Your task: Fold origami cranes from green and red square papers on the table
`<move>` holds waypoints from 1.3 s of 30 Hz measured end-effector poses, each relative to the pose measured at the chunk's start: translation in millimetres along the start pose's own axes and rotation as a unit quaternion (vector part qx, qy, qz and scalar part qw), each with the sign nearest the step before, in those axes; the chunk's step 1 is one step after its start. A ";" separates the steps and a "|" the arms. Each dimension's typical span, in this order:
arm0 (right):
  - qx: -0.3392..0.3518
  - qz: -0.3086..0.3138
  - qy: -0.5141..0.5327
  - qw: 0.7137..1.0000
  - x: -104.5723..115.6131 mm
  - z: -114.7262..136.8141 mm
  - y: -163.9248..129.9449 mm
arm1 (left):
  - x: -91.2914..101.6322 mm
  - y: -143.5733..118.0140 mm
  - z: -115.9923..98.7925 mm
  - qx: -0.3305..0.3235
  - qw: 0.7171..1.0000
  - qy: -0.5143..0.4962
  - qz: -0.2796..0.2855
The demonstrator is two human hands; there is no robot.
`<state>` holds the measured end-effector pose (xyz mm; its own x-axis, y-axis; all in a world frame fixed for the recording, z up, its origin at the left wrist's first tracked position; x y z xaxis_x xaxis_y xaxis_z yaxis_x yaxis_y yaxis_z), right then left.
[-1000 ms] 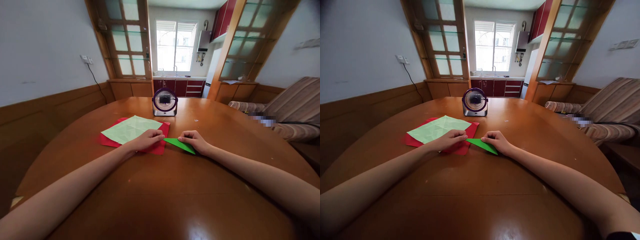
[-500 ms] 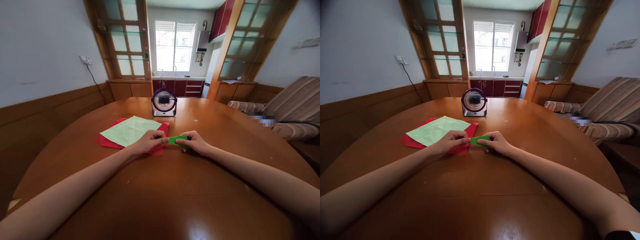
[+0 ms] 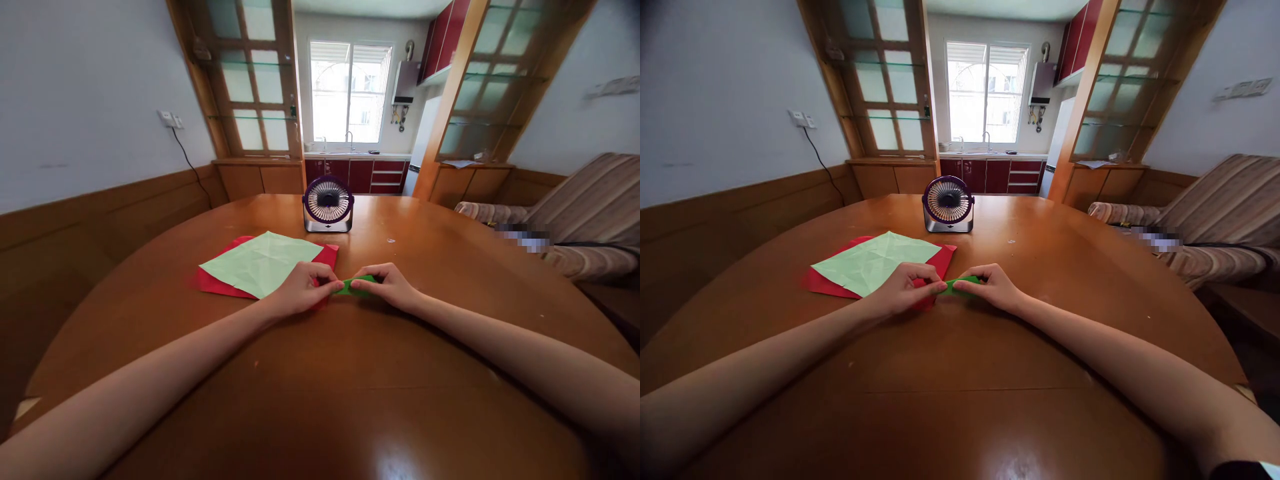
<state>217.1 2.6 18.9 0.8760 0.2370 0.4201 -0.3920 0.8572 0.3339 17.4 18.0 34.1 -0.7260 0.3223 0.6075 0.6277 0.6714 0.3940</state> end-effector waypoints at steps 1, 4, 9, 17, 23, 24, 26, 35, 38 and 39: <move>0.004 -0.004 0.009 1.000 0.5 -0.6 0.5 | -1.0 -0.7 -0.6 0.001 1.000 0.002 -0.003; 0.013 -0.026 0.002 1.000 1.5 -2.1 0.8 | -6.1 -2.8 0.7 0.044 0.999 -0.019 0.002; 0.026 -0.046 -0.035 0.998 1.6 -2.8 -0.9 | -13.9 -4.1 6.2 0.105 0.990 -0.083 0.035; -0.056 -0.030 0.061 0.996 -1.0 -3.9 2.4 | -7.9 -2.4 -0.4 0.060 0.995 -0.077 -0.024; -0.092 0.001 0.141 0.986 -2.7 -3.7 -0.7 | -8.7 -0.6 8.4 0.108 0.986 -0.127 -0.012; -0.093 -0.002 0.145 0.985 -2.4 -4.5 -0.9 | -9.0 -0.6 9.8 0.124 0.982 -0.141 0.001; -0.092 0.001 0.150 0.984 -2.0 -6.1 -0.8 | -8.7 -0.7 10.5 0.144 0.978 -0.152 0.026; -0.096 -0.010 0.185 0.978 -0.9 -10.6 2.4 | 4.9 3.0 7.0 0.122 0.985 -0.120 -0.020; -0.093 -0.028 0.196 0.976 2.0 -12.9 2.2 | 10.5 6.5 12.0 0.138 0.981 -0.139 0.016; -0.092 -0.031 0.202 0.975 3.1 -13.8 2.2 | 13.1 7.5 13.7 0.142 0.979 -0.143 0.021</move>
Point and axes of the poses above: each hand's wrist, its own y-axis towards the middle knuckle, its own x-axis out of the back of the hand, z = x × y, the point moved 2 cm from there along y, towards the middle knuckle
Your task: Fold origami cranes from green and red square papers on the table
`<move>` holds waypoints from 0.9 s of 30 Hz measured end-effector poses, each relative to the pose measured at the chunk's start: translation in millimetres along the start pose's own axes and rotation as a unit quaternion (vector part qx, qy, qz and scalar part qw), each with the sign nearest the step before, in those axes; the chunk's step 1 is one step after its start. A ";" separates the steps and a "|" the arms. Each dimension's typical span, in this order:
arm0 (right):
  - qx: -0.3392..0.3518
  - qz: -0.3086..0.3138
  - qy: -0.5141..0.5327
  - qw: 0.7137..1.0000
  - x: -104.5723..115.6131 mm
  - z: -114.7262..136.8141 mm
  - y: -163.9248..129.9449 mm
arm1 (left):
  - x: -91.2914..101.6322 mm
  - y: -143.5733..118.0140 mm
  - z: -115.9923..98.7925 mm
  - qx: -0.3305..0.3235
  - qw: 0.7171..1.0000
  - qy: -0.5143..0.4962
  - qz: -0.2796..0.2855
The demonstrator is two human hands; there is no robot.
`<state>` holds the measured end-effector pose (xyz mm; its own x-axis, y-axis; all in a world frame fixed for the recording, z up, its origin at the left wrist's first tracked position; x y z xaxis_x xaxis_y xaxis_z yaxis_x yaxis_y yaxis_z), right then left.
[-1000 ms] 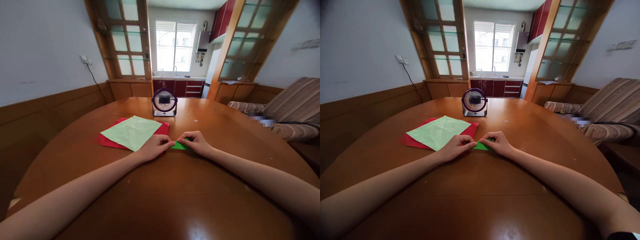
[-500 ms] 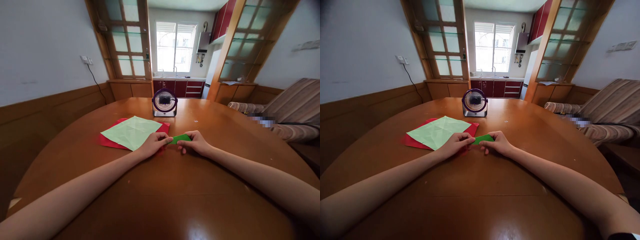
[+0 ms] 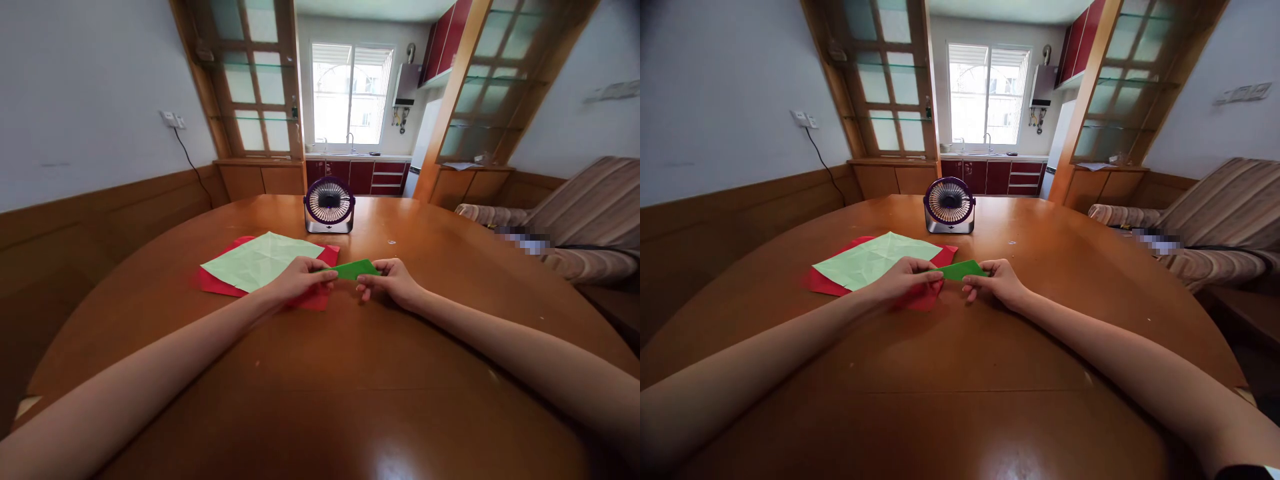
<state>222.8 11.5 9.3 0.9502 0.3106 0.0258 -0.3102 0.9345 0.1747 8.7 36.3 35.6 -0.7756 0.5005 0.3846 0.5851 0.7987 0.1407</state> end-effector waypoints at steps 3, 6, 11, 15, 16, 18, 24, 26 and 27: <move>-0.006 0.001 0.013 1.000 3.3 -1.6 0.5 | 8.4 1.6 0.1 0.011 1.000 0.006 -0.015; -0.011 0.009 0.020 1.000 4.7 -3.2 0.8 | 12.2 0.5 -2.7 0.009 1.000 0.001 -0.029; -0.014 0.008 0.022 1.000 5.6 -4.5 0.6 | 12.0 -0.8 -2.9 0.010 1.000 -0.008 0.004; -0.020 0.010 0.031 0.999 6.2 -4.6 0.9 | 15.1 0.9 3.1 -0.011 0.997 0.025 -0.067; -0.019 0.011 0.033 0.999 6.4 -4.8 1.2 | 15.7 1.1 4.1 -0.017 0.997 0.026 -0.073; -0.016 0.012 0.035 0.999 7.4 -5.4 1.7 | 16.7 1.0 5.1 -0.015 0.999 0.017 -0.047; -0.031 0.005 0.030 0.999 11.1 -7.9 2.3 | 22.2 -1.9 1.0 -0.023 0.999 0.013 0.038; -0.034 0.000 0.027 0.999 11.5 -7.8 2.3 | 23.3 -2.1 0.2 -0.034 0.999 0.026 0.024; -0.033 -0.002 0.027 0.999 11.6 -7.7 2.3 | 23.3 -2.0 0.0 -0.038 0.998 0.034 0.019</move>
Point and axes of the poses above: each hand's wrist, its own y-axis towards the middle knuckle, its own x-axis out of the back of the hand, z = x × y, the point moved 2 cm from there along y, towards the middle knuckle
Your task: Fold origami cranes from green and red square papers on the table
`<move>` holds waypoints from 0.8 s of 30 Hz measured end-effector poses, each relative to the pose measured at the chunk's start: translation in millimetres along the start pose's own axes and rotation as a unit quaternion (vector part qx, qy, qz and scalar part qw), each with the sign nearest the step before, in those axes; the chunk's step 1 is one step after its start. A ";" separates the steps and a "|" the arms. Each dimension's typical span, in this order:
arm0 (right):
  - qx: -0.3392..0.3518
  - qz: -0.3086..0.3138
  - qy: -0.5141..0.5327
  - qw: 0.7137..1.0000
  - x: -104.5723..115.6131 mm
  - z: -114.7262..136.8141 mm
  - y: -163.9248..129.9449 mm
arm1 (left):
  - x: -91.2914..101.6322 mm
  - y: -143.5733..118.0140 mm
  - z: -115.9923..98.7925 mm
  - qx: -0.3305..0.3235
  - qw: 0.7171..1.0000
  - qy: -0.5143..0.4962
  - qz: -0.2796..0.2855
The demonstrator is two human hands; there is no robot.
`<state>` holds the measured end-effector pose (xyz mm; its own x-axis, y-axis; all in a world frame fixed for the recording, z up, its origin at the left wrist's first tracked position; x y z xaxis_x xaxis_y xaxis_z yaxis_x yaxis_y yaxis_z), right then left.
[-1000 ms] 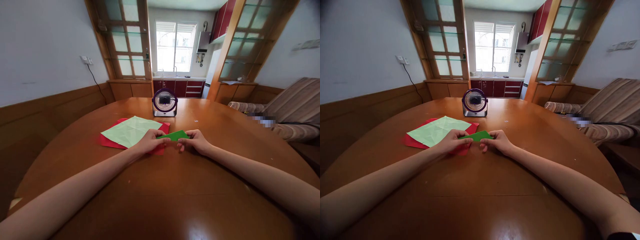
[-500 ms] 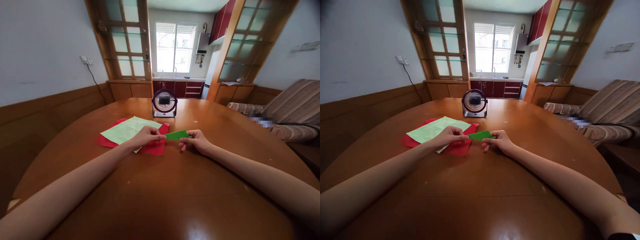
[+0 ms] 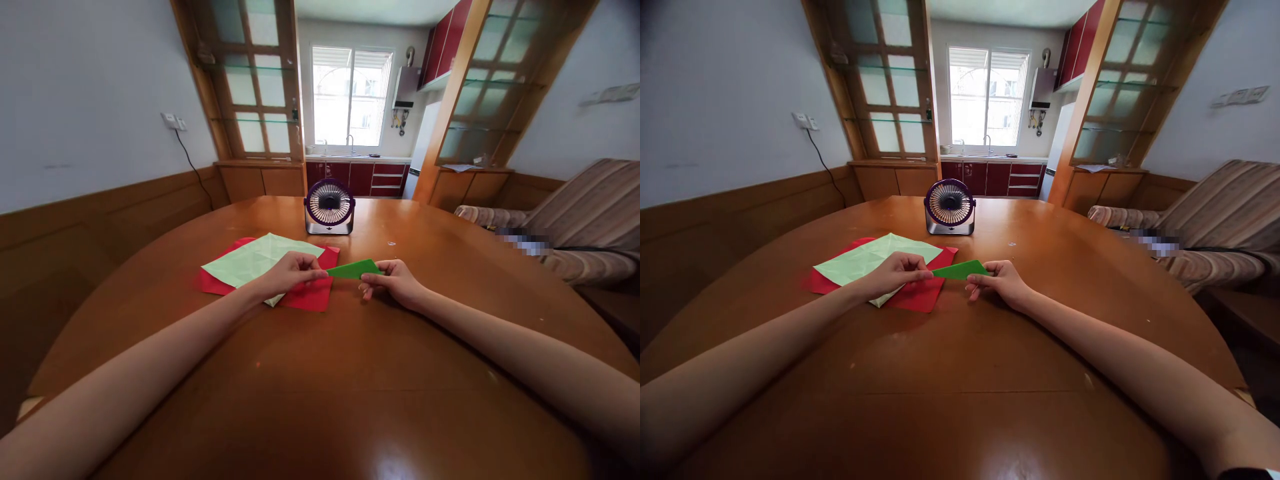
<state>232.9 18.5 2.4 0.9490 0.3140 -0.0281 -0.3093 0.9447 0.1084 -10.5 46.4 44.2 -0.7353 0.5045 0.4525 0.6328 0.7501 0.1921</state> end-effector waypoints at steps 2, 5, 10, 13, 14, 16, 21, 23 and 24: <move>0.003 -0.001 0.003 1.000 0.3 0.1 0.2 | -0.8 0.3 -0.6 -0.008 0.999 0.034 -0.006; 0.006 0.000 0.018 1.000 1.4 -0.3 1.3 | -2.0 0.5 -4.0 -0.050 0.991 0.112 -0.047; 0.008 0.035 0.036 0.999 1.7 0.0 1.9 | -7.5 -0.7 -9.3 -0.116 0.981 0.128 -0.087; 0.009 0.045 0.038 0.998 1.6 1.1 0.8 | -13.4 -0.7 -6.6 -0.117 0.982 0.138 -0.060; 0.009 0.048 0.038 0.998 1.6 1.4 0.4 | -15.0 -0.4 -4.8 -0.112 0.982 0.143 -0.057; 0.009 0.054 0.039 0.998 1.8 1.6 0.1 | -17.4 0.7 -0.8 -0.098 0.984 0.136 -0.060; 0.023 0.053 0.076 0.995 1.6 2.4 0.2 | -21.3 4.8 8.9 -0.006 0.998 -0.023 -0.058; 0.040 0.048 0.085 0.994 0.3 3.3 -0.2 | -23.2 5.5 11.5 0.048 0.992 -0.104 -0.057; 0.050 0.043 0.079 0.995 -0.4 3.7 -0.4 | -24.2 5.4 12.0 0.065 0.987 -0.138 -0.059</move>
Point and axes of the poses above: each hand's wrist, its own y-axis towards the middle knuckle, its own x-axis out of the back of the hand, z = x × y, the point moved 2 cm from there along y, towards the middle knuckle
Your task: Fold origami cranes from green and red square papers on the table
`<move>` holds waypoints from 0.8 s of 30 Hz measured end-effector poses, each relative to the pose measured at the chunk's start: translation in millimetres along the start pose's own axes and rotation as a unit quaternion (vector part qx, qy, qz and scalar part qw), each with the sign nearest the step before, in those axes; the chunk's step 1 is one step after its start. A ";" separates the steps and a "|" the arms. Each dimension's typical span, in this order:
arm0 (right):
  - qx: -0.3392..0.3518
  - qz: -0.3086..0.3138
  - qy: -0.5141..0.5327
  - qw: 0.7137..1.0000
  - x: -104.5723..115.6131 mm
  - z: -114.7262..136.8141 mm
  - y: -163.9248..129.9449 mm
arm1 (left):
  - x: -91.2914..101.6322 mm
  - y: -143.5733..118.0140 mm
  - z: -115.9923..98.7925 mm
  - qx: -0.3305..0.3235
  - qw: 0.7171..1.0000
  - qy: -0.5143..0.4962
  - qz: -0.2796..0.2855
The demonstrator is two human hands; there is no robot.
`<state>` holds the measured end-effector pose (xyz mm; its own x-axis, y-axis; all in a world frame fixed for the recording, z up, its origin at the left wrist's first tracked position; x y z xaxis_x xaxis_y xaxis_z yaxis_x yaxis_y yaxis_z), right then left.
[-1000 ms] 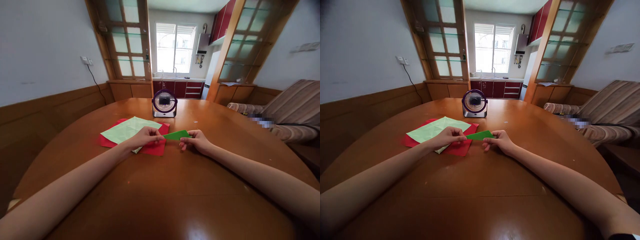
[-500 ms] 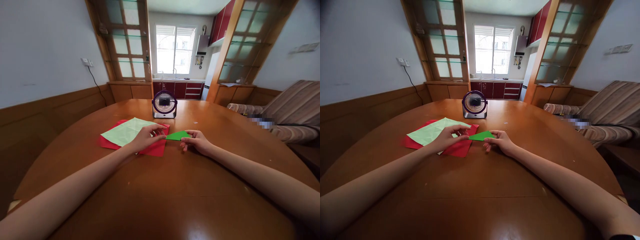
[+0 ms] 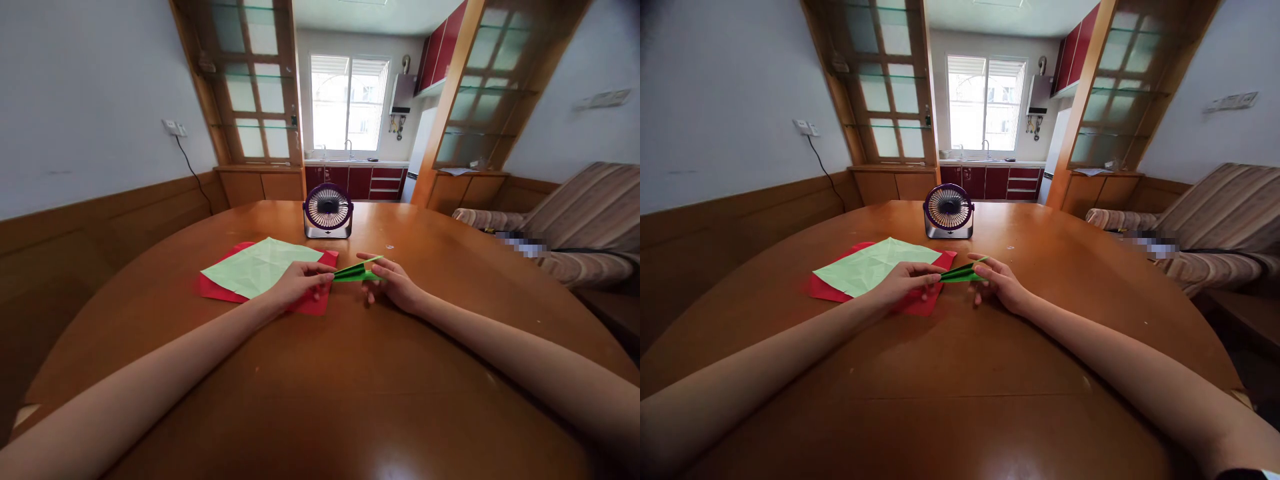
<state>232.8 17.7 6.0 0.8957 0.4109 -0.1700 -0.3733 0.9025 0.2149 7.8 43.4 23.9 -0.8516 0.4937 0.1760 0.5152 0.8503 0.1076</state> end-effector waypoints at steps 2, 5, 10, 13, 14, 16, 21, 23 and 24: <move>0.017 -0.011 -0.028 0.999 -1.5 -0.1 -0.2 | -1.9 -1.0 -0.1 0.016 0.999 -0.051 -0.007; 0.043 -0.043 -0.069 0.996 -2.4 -0.7 0.2 | -4.2 -2.9 -1.7 0.027 0.994 -0.102 -0.024; 0.082 -0.084 -0.161 0.980 -1.2 0.1 1.2 | -3.9 -2.5 -0.6 0.070 0.980 -0.180 -0.036; 0.122 -0.110 -0.251 0.954 0.5 -0.4 0.8 | -2.9 -1.5 0.5 0.085 0.976 -0.198 -0.032; 0.143 -0.125 -0.277 0.942 1.1 -0.7 0.2 | -2.8 -1.4 0.3 0.085 0.975 -0.201 -0.031; 0.194 -0.152 -0.328 0.912 1.5 -1.0 -1.8 | -3.5 -1.3 -0.3 0.088 0.974 -0.205 -0.026; 0.313 -0.186 -0.466 0.806 -4.2 5.5 -10.3 | -7.7 -1.7 -2.5 0.100 0.970 -0.220 0.007; 0.349 -0.188 -0.516 0.759 -8.5 10.7 -14.0 | -9.8 -2.3 -4.3 0.094 0.969 -0.230 0.014; 0.359 -0.185 -0.541 0.738 -10.7 13.0 -15.5 | -10.7 -2.7 -5.3 0.091 0.968 -0.233 0.013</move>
<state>232.1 -2.4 17.0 0.7180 -0.5402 0.4389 -0.1792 0.4659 0.8665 16.1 34.8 26.9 -0.8110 0.5087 -0.2889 0.5483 0.8332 -0.0722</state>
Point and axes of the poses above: each hand's wrist, its own y-axis towards the middle knuckle, its own x-axis out of the back of the hand, z = x × y, the point moved 2 cm from there along y, towards the middle knuckle
